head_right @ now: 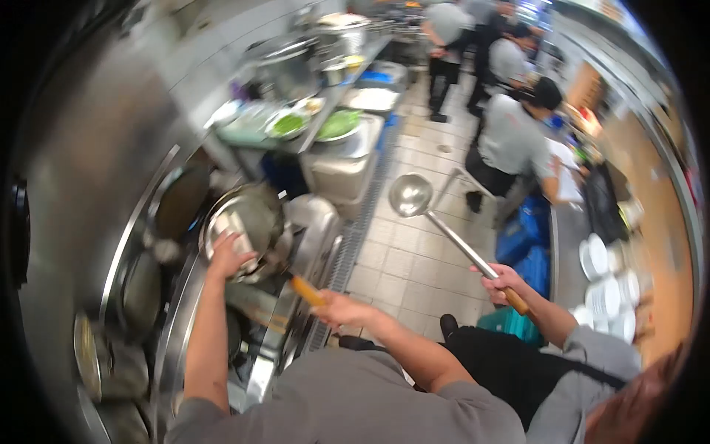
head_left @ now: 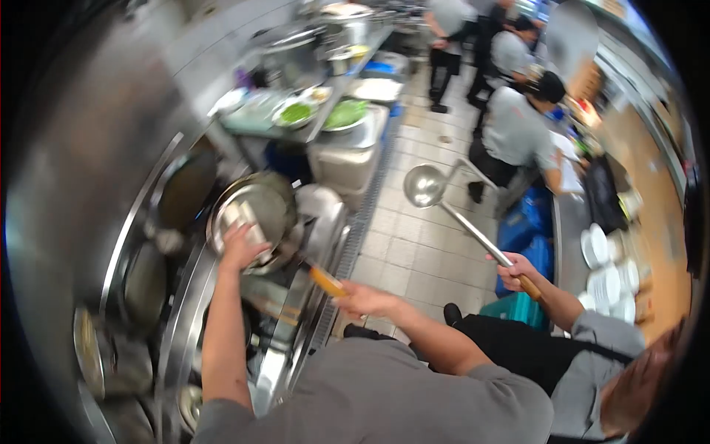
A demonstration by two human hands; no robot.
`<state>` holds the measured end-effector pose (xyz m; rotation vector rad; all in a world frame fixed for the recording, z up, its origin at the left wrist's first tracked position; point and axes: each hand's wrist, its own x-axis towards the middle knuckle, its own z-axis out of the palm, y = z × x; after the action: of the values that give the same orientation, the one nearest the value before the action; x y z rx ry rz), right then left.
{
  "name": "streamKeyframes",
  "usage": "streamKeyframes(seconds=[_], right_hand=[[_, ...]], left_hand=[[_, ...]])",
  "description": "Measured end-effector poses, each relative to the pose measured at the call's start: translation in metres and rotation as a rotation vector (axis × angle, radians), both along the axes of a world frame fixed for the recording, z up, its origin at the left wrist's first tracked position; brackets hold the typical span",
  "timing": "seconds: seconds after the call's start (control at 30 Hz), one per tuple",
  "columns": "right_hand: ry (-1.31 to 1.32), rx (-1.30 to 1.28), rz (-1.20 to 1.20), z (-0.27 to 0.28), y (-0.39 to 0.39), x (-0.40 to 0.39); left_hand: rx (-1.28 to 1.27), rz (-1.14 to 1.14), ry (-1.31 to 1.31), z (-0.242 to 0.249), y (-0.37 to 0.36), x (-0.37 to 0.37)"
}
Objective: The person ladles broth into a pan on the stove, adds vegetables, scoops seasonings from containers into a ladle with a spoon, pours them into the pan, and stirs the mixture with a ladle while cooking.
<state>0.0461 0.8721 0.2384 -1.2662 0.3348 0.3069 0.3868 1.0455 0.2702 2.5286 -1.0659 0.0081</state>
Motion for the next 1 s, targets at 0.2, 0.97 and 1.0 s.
streamKeyframes(seconds=[0.2,0.97,1.0], right_hand=[[0.066,0.006,0.064,0.016,-0.008,0.010],[0.106,0.211,0.107,0.028,-0.004,0.007],[0.106,0.202,0.100,0.030,-0.003,0.008]], left_hand=[[0.001,-0.138,0.013,-0.002,0.034,-0.042],[-0.027,0.565,0.090,0.015,0.048,-0.024],[-0.015,0.553,0.112,0.013,0.047,-0.021]])
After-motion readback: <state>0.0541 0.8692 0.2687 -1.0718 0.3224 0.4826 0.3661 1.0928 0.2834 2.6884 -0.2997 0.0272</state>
